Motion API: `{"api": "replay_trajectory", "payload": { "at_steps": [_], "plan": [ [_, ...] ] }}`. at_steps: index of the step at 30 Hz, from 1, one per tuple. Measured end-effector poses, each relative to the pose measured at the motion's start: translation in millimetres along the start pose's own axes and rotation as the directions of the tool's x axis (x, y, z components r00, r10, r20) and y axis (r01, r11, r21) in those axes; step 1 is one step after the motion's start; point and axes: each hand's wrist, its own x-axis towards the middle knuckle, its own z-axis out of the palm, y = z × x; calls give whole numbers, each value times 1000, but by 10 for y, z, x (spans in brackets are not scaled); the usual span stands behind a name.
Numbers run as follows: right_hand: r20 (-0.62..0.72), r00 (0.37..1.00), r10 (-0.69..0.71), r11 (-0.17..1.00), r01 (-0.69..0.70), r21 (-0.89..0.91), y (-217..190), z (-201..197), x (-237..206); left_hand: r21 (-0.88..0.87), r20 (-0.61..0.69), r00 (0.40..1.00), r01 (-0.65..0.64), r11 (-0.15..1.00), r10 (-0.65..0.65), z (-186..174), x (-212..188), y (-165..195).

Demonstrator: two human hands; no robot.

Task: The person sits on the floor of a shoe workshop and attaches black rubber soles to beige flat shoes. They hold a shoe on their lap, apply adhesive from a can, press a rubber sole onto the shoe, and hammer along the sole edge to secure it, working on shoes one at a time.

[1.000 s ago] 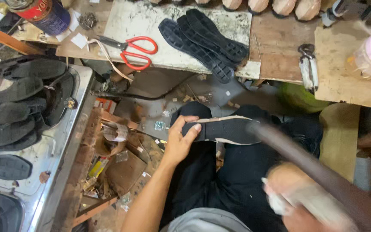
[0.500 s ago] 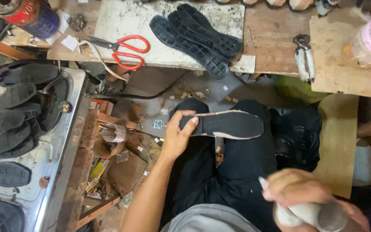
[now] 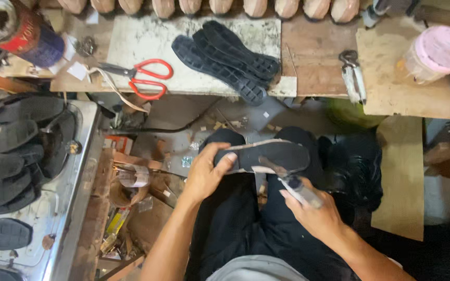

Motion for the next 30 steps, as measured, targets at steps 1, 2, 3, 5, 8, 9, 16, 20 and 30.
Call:
{"api": "replay_trajectory", "payload": {
  "at_steps": [1, 2, 3, 5, 8, 9, 16, 20, 30],
  "plan": [
    [82, 993, 88, 991, -79, -112, 39, 50, -12, 146, 51, 998, -46, 988, 39, -59, -28, 72],
    [102, 988, 116, 988, -104, -117, 92, 79, 2, 332, 14, 982, -183, 925, 189, -64, -11, 162],
    [120, 983, 138, 987, -125, -105, 132, 115, 41, 523, 6, 941, -291, 801, 338, -97, 39, 248],
    [163, 942, 292, 956, -292, -23, 130, 23, 35, 669, 148, 908, -383, 636, 391, -50, 60, 409],
    [115, 886, 449, 866, -463, 188, -70, -261, 55, 698, 343, 918, -390, 601, 198, 141, 208, 589],
    [22, 900, 436, 870, -428, 245, -217, -419, -30, 724, 373, 915, -390, 568, 153, 196, 218, 609],
    [-195, 973, 119, 902, -24, 431, -530, -513, 129, 732, 378, 914, -392, 557, 147, 319, 269, 581],
    [125, 889, 440, 893, -449, 46, -277, -434, 106, 719, 387, 905, -417, 557, 179, 376, 267, 592],
    [142, 929, 342, 933, -354, 62, 67, -106, -105, 750, 353, 919, -390, 534, 176, 414, 192, 629]
  ]
}}
